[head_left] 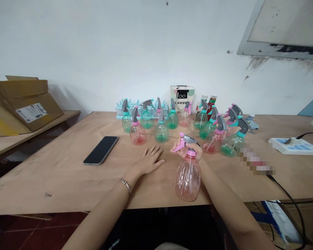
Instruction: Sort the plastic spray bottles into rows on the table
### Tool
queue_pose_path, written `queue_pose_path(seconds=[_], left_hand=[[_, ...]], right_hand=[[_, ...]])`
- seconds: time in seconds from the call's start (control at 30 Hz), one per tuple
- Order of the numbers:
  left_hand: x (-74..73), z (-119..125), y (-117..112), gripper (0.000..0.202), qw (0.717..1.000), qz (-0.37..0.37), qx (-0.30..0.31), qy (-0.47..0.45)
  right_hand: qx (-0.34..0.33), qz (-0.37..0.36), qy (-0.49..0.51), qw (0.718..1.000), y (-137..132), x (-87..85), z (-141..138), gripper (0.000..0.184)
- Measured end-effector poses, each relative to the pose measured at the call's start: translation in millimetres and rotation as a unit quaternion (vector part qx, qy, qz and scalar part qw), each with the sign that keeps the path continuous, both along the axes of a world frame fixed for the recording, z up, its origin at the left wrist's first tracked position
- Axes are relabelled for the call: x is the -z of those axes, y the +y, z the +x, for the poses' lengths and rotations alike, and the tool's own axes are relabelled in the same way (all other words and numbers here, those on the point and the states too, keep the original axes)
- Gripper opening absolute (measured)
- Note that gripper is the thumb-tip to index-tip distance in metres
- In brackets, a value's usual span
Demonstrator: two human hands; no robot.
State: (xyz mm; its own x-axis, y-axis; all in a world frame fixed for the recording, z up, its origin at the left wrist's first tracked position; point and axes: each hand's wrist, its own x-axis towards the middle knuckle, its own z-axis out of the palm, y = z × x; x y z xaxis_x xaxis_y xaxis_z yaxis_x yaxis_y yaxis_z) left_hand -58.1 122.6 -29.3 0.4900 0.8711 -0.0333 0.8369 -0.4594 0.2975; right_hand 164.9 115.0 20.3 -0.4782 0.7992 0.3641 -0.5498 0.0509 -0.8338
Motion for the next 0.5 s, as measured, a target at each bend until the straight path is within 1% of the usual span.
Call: queue_pose_path(seconds=[0.07,0.2,0.3,0.4,0.43,0.5], left_hand=[[0.0,0,0,0.071,1.000,0.002,-0.001,0.001],[0.5,0,0,0.070,1.000,0.004,0.000,0.001],[1.1,0,0,0.071,1.000,0.003,0.000,-0.003],[1.1,-1,0,0.071,1.000,0.003,0.001,-0.007],[0.9,-1,0,0.072,1.000,0.003,0.002,-0.007],[0.4,-1,0,0.072,1.000,0.002,0.003,-0.007]], right_hand=[[0.010,-0.012,-0.004,1.000,0,-1.0,-2,0.027],[0.043,-0.008,0.004,0.999,2,-3.7,-3,0.025],[0.064,0.019,0.008,0.998,1,-4.3,0,0.025],[0.063,0.057,-0.033,0.996,-5,-5.8,5,0.026],[0.075,0.065,-0.050,0.994,-8,-7.3,7,0.027],[0.132,0.072,-0.087,0.985,-11,-12.5,12,0.030]])
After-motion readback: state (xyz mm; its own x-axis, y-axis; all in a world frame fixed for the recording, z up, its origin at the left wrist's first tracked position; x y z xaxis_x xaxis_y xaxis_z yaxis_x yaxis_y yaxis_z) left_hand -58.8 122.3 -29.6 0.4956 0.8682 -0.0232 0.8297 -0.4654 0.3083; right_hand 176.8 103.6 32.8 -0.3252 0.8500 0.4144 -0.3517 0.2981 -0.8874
